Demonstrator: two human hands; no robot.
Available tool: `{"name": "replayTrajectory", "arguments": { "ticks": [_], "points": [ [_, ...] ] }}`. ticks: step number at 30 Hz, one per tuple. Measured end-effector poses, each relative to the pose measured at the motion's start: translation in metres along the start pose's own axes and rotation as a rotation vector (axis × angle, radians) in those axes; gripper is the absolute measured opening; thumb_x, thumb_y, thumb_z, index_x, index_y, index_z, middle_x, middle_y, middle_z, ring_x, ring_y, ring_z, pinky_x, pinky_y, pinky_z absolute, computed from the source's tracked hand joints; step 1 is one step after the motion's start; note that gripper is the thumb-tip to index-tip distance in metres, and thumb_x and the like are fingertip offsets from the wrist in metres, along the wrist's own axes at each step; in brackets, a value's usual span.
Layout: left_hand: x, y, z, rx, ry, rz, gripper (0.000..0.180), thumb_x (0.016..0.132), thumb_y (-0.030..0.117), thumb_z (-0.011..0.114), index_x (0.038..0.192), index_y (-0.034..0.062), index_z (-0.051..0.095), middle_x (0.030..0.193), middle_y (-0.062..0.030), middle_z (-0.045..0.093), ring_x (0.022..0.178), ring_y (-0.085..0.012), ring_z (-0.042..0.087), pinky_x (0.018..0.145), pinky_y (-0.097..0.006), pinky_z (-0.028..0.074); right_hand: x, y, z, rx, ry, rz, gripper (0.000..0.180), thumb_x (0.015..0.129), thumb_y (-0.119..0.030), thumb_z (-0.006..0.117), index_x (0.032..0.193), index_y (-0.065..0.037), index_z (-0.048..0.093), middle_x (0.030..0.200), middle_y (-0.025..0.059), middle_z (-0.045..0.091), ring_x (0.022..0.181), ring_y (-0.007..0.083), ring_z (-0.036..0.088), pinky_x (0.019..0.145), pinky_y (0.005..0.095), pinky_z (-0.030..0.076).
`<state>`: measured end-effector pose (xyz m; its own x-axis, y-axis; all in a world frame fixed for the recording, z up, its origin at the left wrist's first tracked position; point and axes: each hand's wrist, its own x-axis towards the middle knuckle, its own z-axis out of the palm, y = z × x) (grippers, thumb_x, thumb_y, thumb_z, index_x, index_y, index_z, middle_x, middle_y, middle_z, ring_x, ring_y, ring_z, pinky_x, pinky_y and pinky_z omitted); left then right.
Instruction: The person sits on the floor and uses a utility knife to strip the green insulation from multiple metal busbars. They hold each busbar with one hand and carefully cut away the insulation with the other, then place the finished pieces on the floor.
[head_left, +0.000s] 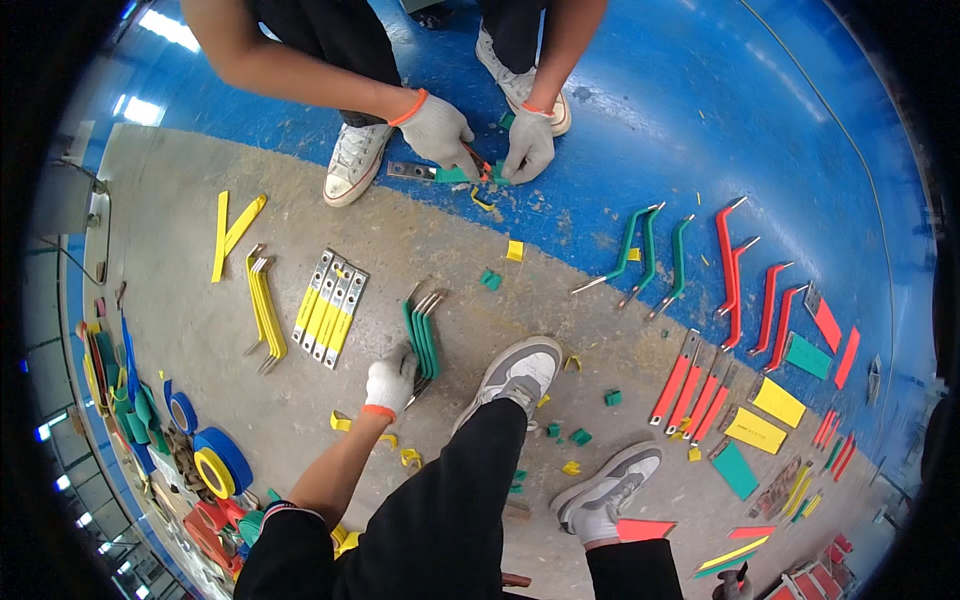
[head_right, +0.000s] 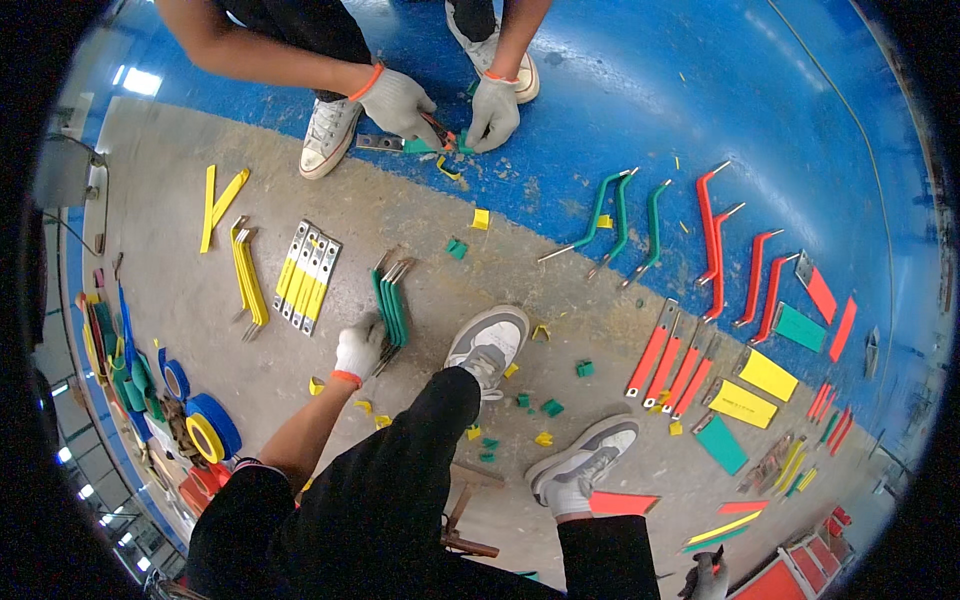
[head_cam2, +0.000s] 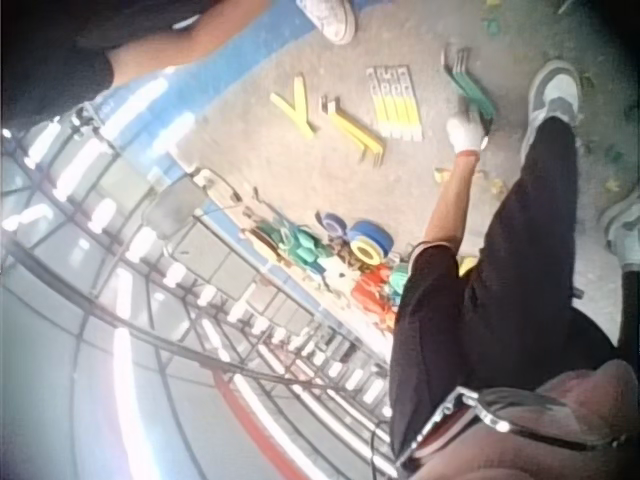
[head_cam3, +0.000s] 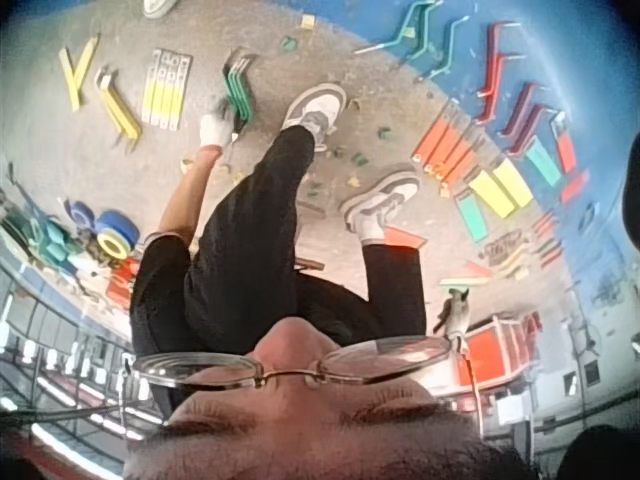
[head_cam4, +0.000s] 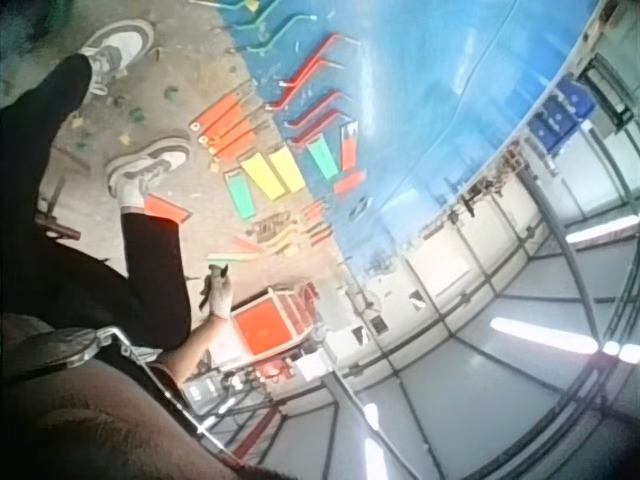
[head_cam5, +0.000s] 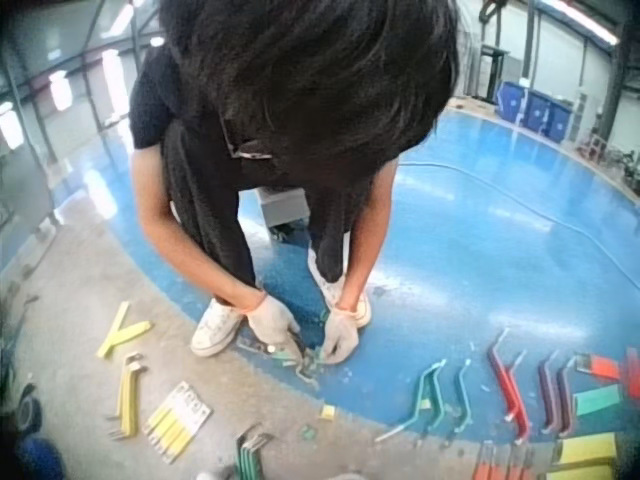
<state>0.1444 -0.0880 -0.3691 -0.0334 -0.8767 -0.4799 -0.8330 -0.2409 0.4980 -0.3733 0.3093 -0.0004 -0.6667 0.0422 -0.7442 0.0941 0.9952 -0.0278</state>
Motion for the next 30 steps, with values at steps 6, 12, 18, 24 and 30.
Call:
{"name": "replayTrajectory", "arguments": {
  "ticks": [6, 12, 18, 24, 30],
  "points": [
    [-0.018, -0.011, -0.015, 0.160, -0.169, 0.162, 0.035, 0.099, 0.028, 0.060, 0.126, 0.0071, 0.069, 0.114, -0.0268, 0.071, 0.102, -0.0435, 0.070, 0.087, -0.051, 0.057, -0.009, -0.017, 0.011, 0.060, 0.023, 0.023, 0.039, 0.106, -0.043, 0.056, 0.092, -0.009, 0.067, 0.057, -0.0037, 0.045, 0.044, 0.0092, 0.044, 0.042, 0.0280, 0.037],
    [0.013, -0.005, -0.029, 0.361, -0.248, -0.012, 0.057, 0.093, 0.051, 0.069, 0.128, 0.0064, 0.067, 0.098, -0.0263, 0.074, 0.091, -0.0442, 0.073, 0.081, -0.054, 0.057, -0.005, -0.005, 0.004, 0.039, -0.081, 0.008, 0.039, 0.106, -0.041, 0.058, 0.106, -0.004, 0.070, 0.066, 0.0001, 0.055, 0.045, 0.0096, 0.046, 0.042, 0.0278, 0.040],
    [0.030, 0.054, 0.006, 0.361, -0.068, -0.153, 0.095, 0.087, 0.051, 0.074, 0.156, 0.0017, 0.031, 0.114, -0.0316, 0.070, 0.098, -0.0477, 0.071, 0.084, -0.053, 0.057, 0.021, 0.040, 0.003, 0.206, -0.038, -0.030, 0.028, 0.101, -0.028, 0.065, 0.103, 0.000, 0.067, 0.065, 0.0066, 0.062, 0.045, 0.0137, 0.054, 0.043, 0.0302, 0.047],
    [0.033, 0.019, 0.032, 0.441, -0.026, -0.098, 0.101, 0.094, 0.047, 0.066, 0.163, -0.0020, 0.013, 0.118, -0.0336, 0.068, 0.097, -0.0485, 0.070, 0.082, -0.054, 0.057, 0.023, 0.024, -0.001, 0.167, -0.067, -0.038, 0.029, 0.103, -0.029, 0.064, 0.103, 0.001, 0.068, 0.069, 0.0083, 0.066, 0.046, 0.0145, 0.057, 0.042, 0.0305, 0.048],
    [0.030, 0.032, 0.027, 0.473, -0.067, -0.080, 0.081, 0.096, 0.050, 0.062, 0.150, -0.0049, 0.037, 0.106, -0.0321, 0.071, 0.093, -0.0479, 0.072, 0.078, -0.056, 0.058, 0.027, 0.012, 0.001, 0.104, -0.040, -0.042, 0.028, 0.102, -0.028, 0.064, 0.102, 0.000, 0.067, 0.069, 0.0085, 0.066, 0.046, 0.0143, 0.057, 0.042, 0.0311, 0.048]
  ]
}}
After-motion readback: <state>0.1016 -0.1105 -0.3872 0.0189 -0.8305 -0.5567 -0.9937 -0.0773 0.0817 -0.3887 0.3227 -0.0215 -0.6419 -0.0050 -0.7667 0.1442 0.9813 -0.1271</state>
